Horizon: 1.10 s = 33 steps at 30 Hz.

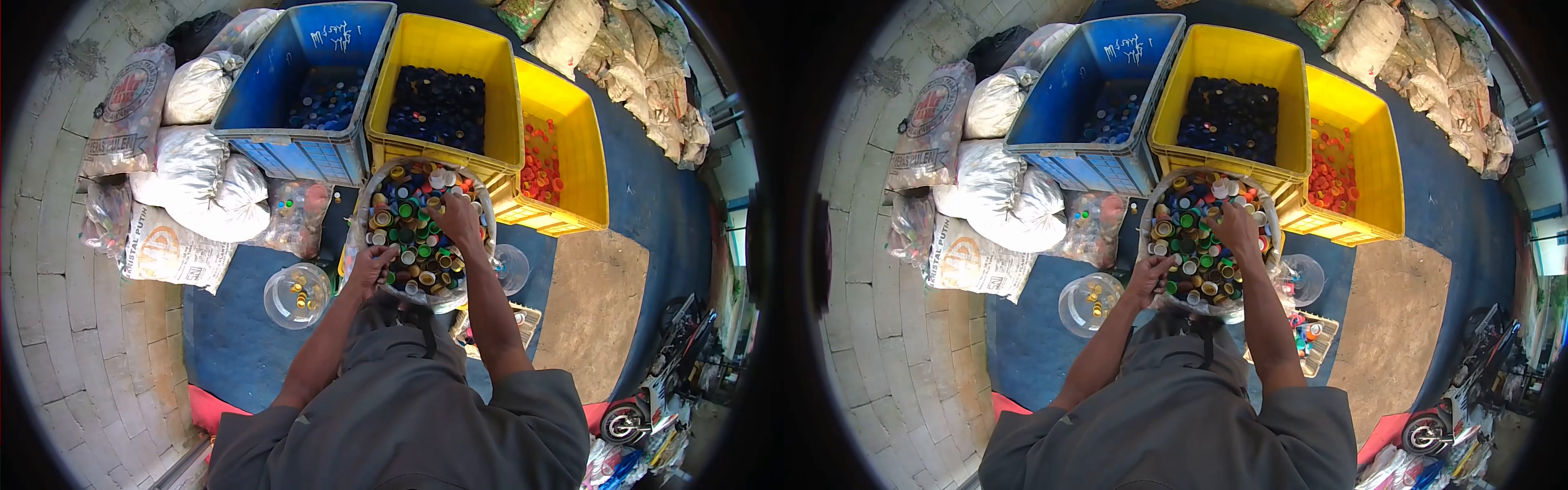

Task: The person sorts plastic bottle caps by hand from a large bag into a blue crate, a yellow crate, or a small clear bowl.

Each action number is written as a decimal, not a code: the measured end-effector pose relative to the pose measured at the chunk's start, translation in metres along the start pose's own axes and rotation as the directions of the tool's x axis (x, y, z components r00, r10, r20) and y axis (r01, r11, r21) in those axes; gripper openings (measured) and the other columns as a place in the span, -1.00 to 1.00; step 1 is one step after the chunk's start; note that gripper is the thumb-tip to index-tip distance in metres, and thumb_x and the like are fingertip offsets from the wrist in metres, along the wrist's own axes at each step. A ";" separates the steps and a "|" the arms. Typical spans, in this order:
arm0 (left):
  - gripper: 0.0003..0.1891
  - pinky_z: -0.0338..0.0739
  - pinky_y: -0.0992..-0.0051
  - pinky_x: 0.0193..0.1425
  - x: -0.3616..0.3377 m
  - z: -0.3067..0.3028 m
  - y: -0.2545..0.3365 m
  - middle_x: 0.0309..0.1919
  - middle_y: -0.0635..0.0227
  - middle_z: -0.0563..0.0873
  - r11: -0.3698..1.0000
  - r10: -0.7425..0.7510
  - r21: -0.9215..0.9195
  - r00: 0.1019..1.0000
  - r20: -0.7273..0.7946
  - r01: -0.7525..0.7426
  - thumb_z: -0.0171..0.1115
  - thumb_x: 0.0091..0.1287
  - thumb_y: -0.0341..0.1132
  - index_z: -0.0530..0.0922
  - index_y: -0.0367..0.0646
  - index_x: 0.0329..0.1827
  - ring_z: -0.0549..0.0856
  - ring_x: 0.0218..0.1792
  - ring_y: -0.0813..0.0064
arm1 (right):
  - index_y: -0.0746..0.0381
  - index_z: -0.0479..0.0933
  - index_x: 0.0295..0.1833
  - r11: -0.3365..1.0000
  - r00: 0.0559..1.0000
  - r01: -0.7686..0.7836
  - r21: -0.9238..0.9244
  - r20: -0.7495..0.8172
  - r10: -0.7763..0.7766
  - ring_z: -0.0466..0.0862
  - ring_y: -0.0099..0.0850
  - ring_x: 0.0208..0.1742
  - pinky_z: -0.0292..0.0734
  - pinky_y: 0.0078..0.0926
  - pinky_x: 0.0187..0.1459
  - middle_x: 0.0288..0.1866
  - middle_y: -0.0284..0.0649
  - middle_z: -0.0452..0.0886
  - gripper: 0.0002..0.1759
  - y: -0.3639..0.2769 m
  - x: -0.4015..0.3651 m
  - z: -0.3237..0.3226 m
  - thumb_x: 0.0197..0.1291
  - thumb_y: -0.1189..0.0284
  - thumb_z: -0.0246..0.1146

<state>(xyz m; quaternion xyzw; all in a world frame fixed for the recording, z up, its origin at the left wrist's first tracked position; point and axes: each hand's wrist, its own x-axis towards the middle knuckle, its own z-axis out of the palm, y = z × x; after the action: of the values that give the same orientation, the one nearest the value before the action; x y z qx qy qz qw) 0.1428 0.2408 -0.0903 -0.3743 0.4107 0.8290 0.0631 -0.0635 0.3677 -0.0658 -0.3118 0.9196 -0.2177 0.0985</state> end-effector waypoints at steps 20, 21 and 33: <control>-0.69 0.53 0.62 -0.47 0.046 0.076 0.021 -0.45 0.42 0.61 0.994 -0.109 -0.004 0.985 0.133 0.110 0.24 0.35 -0.09 0.55 -0.20 -0.14 0.62 -0.45 0.62 | 0.29 0.58 -0.21 0.642 0.959 -0.241 0.728 0.077 0.273 0.61 -0.32 -0.41 0.45 -0.44 -0.42 -0.44 -0.21 0.60 -0.68 0.019 -0.103 -0.032 0.08 0.26 0.37; -0.67 0.58 0.58 -0.42 0.048 0.073 0.022 -0.39 0.38 0.63 0.983 -0.130 -0.109 0.978 0.164 0.148 0.21 0.37 -0.10 0.52 -0.22 -0.07 0.64 -0.42 0.58 | 0.28 0.58 -0.22 0.411 0.912 -0.338 0.846 0.188 0.364 0.59 -0.39 -0.45 0.41 -0.50 -0.47 -0.47 -0.25 0.58 -0.70 0.018 -0.105 -0.033 0.11 0.26 0.35; -0.58 0.47 0.17 0.33 0.032 0.046 0.037 0.02 0.01 0.56 0.718 0.103 -0.671 0.925 0.366 0.185 -0.14 0.20 -0.57 0.36 -0.41 0.16 0.56 0.14 0.11 | 0.30 0.34 0.27 -0.575 0.939 -0.232 0.784 0.335 0.077 0.60 -0.23 0.00 0.57 -0.30 0.00 0.10 -0.07 0.52 -0.28 -0.005 -0.101 0.004 -0.19 0.50 0.02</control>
<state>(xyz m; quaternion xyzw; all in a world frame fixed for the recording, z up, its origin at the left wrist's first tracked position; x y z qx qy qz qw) 0.0791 0.2434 -0.0707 -0.2130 0.0412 0.9761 0.0147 0.0197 0.4250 -0.0626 0.0881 0.2803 -0.8706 0.3947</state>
